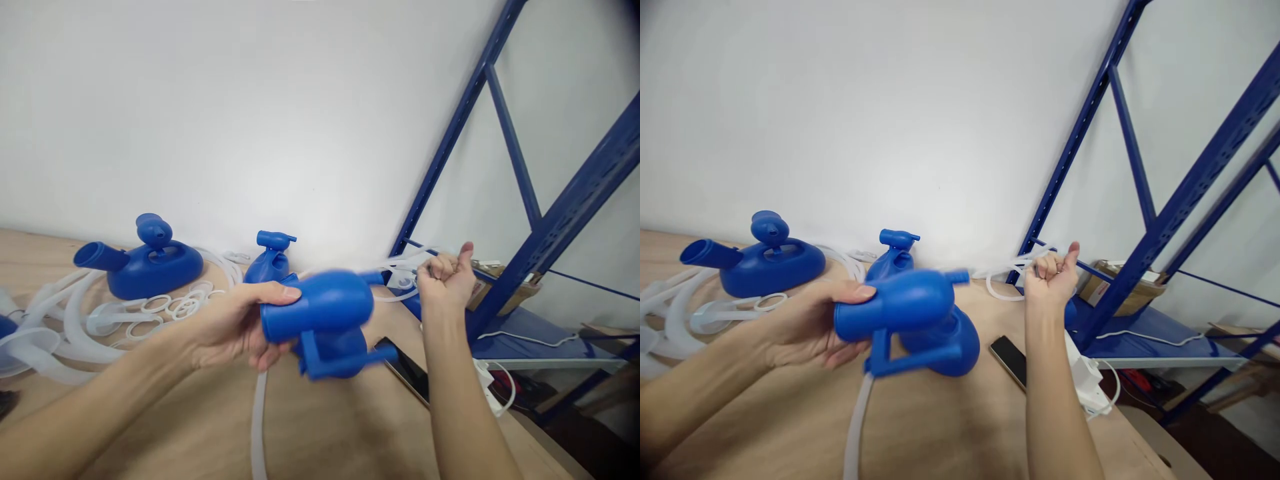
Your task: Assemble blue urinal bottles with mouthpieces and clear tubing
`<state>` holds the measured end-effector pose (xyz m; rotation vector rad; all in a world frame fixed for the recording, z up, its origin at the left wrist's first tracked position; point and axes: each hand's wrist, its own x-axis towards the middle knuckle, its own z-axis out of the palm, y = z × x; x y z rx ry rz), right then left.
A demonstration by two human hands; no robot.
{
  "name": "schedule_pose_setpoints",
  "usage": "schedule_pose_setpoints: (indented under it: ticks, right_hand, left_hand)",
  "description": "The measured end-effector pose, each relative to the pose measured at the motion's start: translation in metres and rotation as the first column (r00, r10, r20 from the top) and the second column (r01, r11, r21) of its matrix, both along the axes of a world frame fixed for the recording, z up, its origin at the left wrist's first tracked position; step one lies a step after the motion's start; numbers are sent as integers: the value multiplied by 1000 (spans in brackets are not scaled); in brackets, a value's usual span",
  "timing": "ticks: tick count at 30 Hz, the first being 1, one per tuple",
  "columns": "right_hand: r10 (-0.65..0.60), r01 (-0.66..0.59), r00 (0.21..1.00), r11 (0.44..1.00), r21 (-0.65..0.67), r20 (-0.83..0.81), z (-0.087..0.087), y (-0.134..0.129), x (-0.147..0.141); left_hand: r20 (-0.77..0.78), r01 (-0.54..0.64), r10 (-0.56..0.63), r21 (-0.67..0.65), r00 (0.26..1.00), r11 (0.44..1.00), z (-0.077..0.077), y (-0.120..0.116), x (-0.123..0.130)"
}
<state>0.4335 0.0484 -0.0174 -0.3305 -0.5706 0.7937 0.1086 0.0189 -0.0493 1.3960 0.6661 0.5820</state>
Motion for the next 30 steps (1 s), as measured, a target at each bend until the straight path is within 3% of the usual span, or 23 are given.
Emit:
schedule_pose_setpoints:
  ticks: [1, 3, 5, 6, 8, 9, 12, 15, 18, 22, 28, 30]
  right_hand:
    - [-1, 0, 999, 1000, 17, 32, -4, -2, 4]
    - [55, -45, 972, 998, -47, 227, -21, -3, -1]
    - [194, -96, 868, 969, -228, 456, -46, 1, -15]
    - [217, -51, 802, 953, -299, 557, -60, 5, -22]
    - [176, 145, 610, 934, -328, 772, -86, 13, -32]
    - [158, 195, 564, 928, -316, 811, -98, 16, -34]
    - [128, 246, 490, 929, -278, 862, -123, 21, -34]
    - [184, 211, 446, 929, -302, 876, -139, 20, -32]
    - [203, 201, 451, 926, -320, 869, -146, 17, -30]
    - [189, 199, 476, 928, -315, 859, -152, 16, -24]
    - [94, 269, 530, 924, -272, 843, -162, 16, -13]
    - [33, 319, 543, 916, -243, 839, -164, 16, -7]
  left_hand:
    - [-13, -75, 78, 155, 997, 985, 5, 1, -4]
    - [-63, -208, 257, 418, 964, 884, 8, 7, -5]
    - [-177, -235, 400, 576, 899, 783, 0, 17, 2]
    - [-222, -226, 455, 634, 862, 739, -8, 23, 8]
    - [-264, -174, 522, 743, 811, 646, -29, 34, 21]
    - [-272, -141, 540, 785, 797, 603, -39, 38, 28]
    - [-259, -108, 568, 840, 782, 532, -62, 45, 46]
    - [-179, -172, 585, 852, 791, 494, -69, 49, 64]
    - [-144, -207, 602, 856, 785, 474, -69, 52, 80]
    - [-275, -78, 543, 839, 794, 539, -63, 59, 83]
    - [-403, 147, 302, 776, 864, 614, -39, 82, 36]
    - [-527, 206, 314, 709, 789, 674, -36, 90, 21]
